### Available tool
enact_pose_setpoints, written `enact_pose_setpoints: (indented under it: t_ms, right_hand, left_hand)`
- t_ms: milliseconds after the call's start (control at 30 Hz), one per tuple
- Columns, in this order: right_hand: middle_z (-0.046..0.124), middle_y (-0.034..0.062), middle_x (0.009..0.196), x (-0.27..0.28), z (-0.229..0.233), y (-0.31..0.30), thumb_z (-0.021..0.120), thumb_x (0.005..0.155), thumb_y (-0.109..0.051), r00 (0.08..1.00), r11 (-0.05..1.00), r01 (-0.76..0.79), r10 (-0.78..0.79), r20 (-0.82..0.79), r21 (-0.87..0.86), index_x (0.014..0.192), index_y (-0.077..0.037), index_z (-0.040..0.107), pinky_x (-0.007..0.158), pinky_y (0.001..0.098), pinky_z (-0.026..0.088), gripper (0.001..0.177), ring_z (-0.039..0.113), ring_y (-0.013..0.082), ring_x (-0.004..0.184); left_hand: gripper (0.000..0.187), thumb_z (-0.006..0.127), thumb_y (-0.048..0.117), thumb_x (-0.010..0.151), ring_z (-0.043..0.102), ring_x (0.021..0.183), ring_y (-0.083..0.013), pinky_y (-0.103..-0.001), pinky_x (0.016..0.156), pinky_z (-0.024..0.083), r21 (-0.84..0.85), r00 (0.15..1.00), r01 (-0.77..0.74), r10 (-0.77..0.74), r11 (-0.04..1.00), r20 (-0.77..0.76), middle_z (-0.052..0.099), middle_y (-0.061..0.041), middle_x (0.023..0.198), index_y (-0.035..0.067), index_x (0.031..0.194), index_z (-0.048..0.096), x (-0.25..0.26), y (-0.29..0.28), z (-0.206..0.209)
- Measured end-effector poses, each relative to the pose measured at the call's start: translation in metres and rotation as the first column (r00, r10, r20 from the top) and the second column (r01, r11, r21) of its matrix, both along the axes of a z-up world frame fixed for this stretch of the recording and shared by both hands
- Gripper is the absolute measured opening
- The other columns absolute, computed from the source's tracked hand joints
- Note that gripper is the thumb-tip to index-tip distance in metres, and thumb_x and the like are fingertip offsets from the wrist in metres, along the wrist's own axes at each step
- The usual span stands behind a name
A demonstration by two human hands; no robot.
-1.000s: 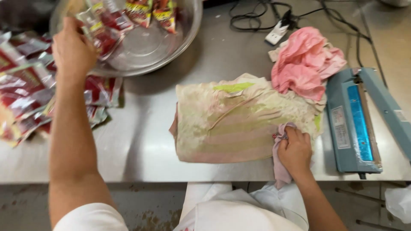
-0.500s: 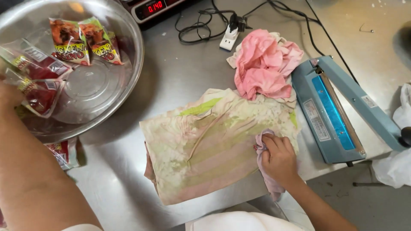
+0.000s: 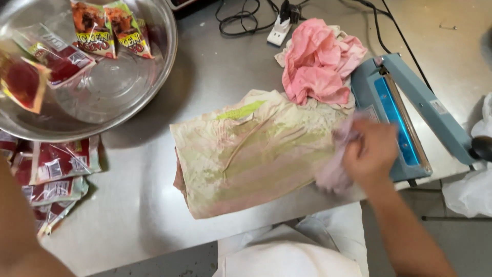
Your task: The person wipes food packets with a cloth, places them into a sealing machine, and organizes them on a stainless steel table.
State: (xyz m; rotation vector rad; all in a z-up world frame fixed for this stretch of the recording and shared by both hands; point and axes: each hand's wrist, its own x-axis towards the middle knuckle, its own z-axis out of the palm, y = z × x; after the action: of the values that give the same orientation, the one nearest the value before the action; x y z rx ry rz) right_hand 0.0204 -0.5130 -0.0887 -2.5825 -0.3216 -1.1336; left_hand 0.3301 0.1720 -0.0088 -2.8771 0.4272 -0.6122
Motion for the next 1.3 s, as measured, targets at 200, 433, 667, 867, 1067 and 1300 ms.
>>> enact_pose_setpoints:
  t_ms: [200, 433, 667, 867, 1067, 1300]
  right_hand:
    - [0.071, 0.0175, 0.127, 0.026, 0.086, 0.024, 0.068, 0.098, -0.039, 0.831, 0.931, 0.175, -0.313, -0.459, -0.319, 0.118, -0.014, 0.079, 0.087, 0.0547, 0.048, 0.034, 0.062, 0.0435, 0.111]
    - [0.070, 0.0175, 0.117, 0.023, 0.057, 0.083, 0.067, 0.097, -0.005, 0.849, 0.821, -0.142, 0.388, -0.359, 0.552, 0.131, -0.006, 0.070, 0.084, 0.0393, 0.059, 0.035, 0.068, 0.0323, 0.105]
    - [0.072, 0.0176, 0.105, 0.004, -0.004, 0.064, 0.077, 0.092, -0.028, 0.862, 0.863, 0.162, 0.112, -0.495, 0.478, 0.119, -0.007, 0.067, 0.082, 0.0431, 0.059, 0.036, 0.069, 0.0345, 0.103]
    - [0.065, 0.0118, 0.072, -0.024, -0.061, 0.054, 0.071, 0.102, -0.013, 0.884, 0.795, 0.136, 0.171, -0.435, 0.591, 0.090, -0.005, 0.068, 0.061, 0.0322, 0.050, 0.015, 0.065, 0.0192, 0.071]
    - [0.066, 0.0069, 0.069, -0.046, -0.056, 0.065, 0.070, 0.106, -0.012, 0.918, 0.676, 0.020, 0.280, -0.282, 0.736, 0.088, -0.007, 0.066, 0.064, 0.0259, 0.052, 0.019, 0.062, 0.0126, 0.067]
    - [0.058, 0.0092, 0.073, -0.053, -0.054, 0.048, 0.065, 0.108, -0.010, 0.934, 0.724, -0.056, 0.281, -0.220, 0.688, 0.092, -0.005, 0.068, 0.074, 0.0349, 0.052, 0.017, 0.058, 0.0161, 0.074]
  left_hand:
    - [0.034, 0.076, 0.010, 0.083, 0.071, 0.067, -0.0282, -0.039, 0.055, 0.056, 0.177, 0.975, 0.153, -0.178, 0.972, 0.134, 0.065, -0.005, 0.087, 0.015, 0.114, 0.063, -0.094, -0.145, 0.076]
    - [0.018, 0.073, 0.020, 0.086, 0.071, 0.062, -0.0213, -0.035, 0.054, 0.056, 0.188, 0.887, 0.363, -0.400, 0.913, 0.229, 0.066, 0.001, 0.080, 0.018, 0.101, 0.065, -0.211, -0.268, 0.104]
    - [0.012, 0.063, 0.017, 0.088, 0.066, 0.063, -0.0219, -0.033, 0.051, 0.053, -0.010, 0.664, 0.715, -0.675, 0.699, 0.322, 0.056, 0.000, 0.081, 0.014, 0.097, 0.056, -0.270, -0.382, -0.006]
    - [0.011, 0.054, 0.027, 0.098, 0.063, 0.069, -0.0184, -0.030, 0.058, 0.052, -0.240, 0.753, 0.650, -0.568, 0.721, 0.333, 0.052, 0.002, 0.090, 0.021, 0.106, 0.059, -0.298, -0.390, -0.089]
    - [0.059, 0.078, 0.041, 0.089, 0.071, 0.090, -0.0297, -0.041, 0.075, 0.059, -0.867, 0.893, 0.164, -0.444, 0.471, -0.072, 0.053, -0.009, 0.113, 0.012, 0.134, 0.056, -0.306, -0.394, -0.117]
    - [0.007, 0.071, 0.017, 0.095, 0.071, 0.092, -0.0228, -0.036, 0.085, 0.056, -0.985, 0.844, 0.149, -0.530, 0.090, 0.079, 0.065, -0.003, 0.096, 0.015, 0.102, 0.071, -0.299, -0.404, -0.130]
